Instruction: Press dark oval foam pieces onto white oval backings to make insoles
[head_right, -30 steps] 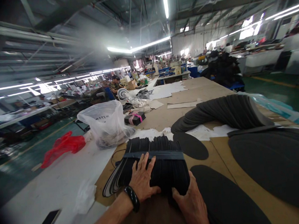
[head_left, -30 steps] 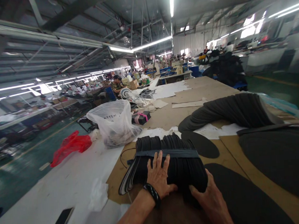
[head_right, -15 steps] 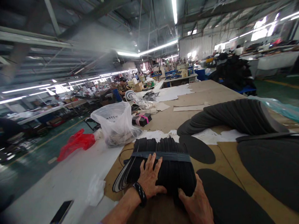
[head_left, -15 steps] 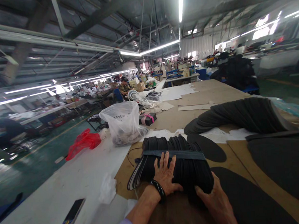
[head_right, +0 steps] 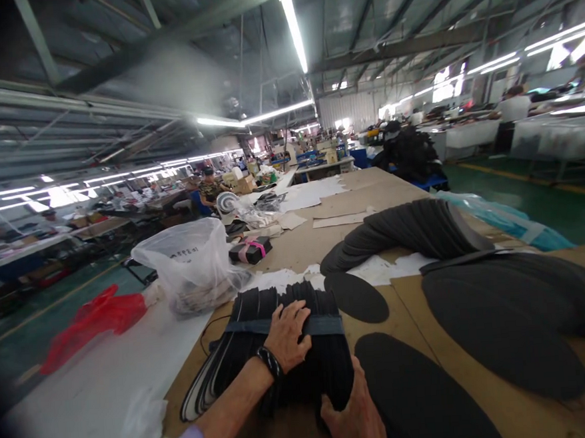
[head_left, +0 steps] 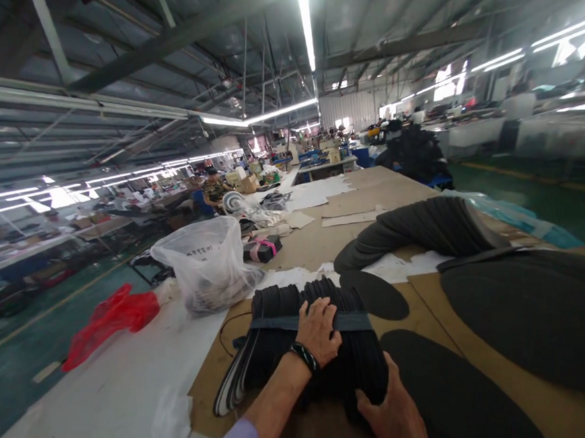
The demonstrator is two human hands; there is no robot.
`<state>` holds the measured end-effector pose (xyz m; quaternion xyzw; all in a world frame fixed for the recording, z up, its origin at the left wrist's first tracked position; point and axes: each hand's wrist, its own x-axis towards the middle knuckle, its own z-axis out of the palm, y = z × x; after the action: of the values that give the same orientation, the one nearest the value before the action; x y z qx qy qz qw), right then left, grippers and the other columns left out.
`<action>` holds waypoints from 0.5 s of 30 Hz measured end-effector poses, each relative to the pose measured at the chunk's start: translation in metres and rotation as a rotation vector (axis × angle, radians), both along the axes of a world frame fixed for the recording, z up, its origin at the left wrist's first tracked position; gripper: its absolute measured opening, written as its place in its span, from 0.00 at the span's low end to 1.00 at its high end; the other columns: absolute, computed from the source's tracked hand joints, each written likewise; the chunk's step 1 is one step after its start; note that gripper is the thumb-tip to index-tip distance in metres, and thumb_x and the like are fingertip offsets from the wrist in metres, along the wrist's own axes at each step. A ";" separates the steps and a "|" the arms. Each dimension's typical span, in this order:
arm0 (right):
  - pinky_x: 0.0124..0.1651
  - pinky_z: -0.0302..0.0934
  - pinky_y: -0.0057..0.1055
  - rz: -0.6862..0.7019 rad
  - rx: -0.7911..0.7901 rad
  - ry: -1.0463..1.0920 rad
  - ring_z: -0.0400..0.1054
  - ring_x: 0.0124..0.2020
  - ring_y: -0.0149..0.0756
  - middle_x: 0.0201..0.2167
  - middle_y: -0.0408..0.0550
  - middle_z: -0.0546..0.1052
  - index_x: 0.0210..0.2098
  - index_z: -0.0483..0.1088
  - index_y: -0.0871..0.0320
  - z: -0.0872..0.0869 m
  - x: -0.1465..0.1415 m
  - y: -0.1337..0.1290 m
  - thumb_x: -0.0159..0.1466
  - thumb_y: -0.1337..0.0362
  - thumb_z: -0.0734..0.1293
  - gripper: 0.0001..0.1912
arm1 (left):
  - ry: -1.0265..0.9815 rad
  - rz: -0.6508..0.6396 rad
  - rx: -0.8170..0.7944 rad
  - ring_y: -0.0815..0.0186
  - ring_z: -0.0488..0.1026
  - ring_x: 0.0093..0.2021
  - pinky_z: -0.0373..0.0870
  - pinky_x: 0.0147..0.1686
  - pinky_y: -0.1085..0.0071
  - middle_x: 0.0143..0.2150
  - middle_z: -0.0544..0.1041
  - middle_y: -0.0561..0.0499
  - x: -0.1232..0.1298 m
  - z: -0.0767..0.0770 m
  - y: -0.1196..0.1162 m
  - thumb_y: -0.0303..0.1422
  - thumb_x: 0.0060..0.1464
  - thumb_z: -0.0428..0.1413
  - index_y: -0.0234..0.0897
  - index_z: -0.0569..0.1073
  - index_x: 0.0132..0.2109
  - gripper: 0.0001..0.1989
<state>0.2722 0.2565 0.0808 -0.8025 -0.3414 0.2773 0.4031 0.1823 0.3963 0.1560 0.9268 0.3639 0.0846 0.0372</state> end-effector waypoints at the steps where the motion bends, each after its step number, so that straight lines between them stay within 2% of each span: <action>1: 0.49 0.60 0.39 0.012 -0.023 0.004 0.67 0.50 0.47 0.53 0.60 0.68 0.60 0.46 0.62 0.000 0.001 -0.001 0.54 0.58 0.61 0.37 | 0.006 -0.021 -0.004 0.58 0.58 0.59 0.50 0.60 0.55 0.57 0.65 0.46 0.004 0.001 0.004 0.32 0.48 0.52 0.38 0.66 0.51 0.21; 5: 0.48 0.61 0.42 0.066 -0.112 -0.021 0.64 0.53 0.50 0.59 0.60 0.61 0.61 0.45 0.62 0.010 0.006 0.001 0.53 0.56 0.61 0.39 | 0.049 -0.083 -0.025 0.61 0.66 0.49 0.64 0.47 0.65 0.48 0.71 0.49 0.011 0.012 0.021 0.34 0.47 0.53 0.38 0.69 0.44 0.15; 7: 0.48 0.61 0.44 0.067 -0.122 -0.031 0.62 0.55 0.53 0.61 0.61 0.58 0.62 0.43 0.62 0.016 0.009 0.004 0.53 0.53 0.62 0.42 | 0.075 -0.115 -0.023 0.61 0.68 0.45 0.64 0.45 0.64 0.44 0.72 0.50 0.014 0.017 0.027 0.36 0.47 0.54 0.39 0.70 0.41 0.12; 10: 0.48 0.61 0.44 0.046 -0.120 -0.059 0.62 0.54 0.54 0.58 0.63 0.62 0.62 0.42 0.63 0.024 0.011 0.014 0.52 0.51 0.63 0.45 | 0.092 -0.154 0.002 0.60 0.68 0.43 0.61 0.46 0.61 0.40 0.72 0.50 0.019 0.019 0.031 0.37 0.48 0.54 0.39 0.71 0.37 0.09; 15: 0.43 0.63 0.40 0.034 -0.079 -0.234 0.69 0.46 0.50 0.49 0.59 0.70 0.58 0.50 0.62 0.032 0.015 0.030 0.55 0.56 0.60 0.33 | 0.069 -0.137 0.060 0.64 0.68 0.40 0.62 0.41 0.66 0.38 0.73 0.50 0.031 0.021 0.032 0.33 0.53 0.50 0.38 0.70 0.35 0.06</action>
<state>0.2877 0.2861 0.1128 -0.8387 -0.3887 0.2017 0.3237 0.2134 0.4282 0.1766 0.9526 0.2982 0.0607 0.0026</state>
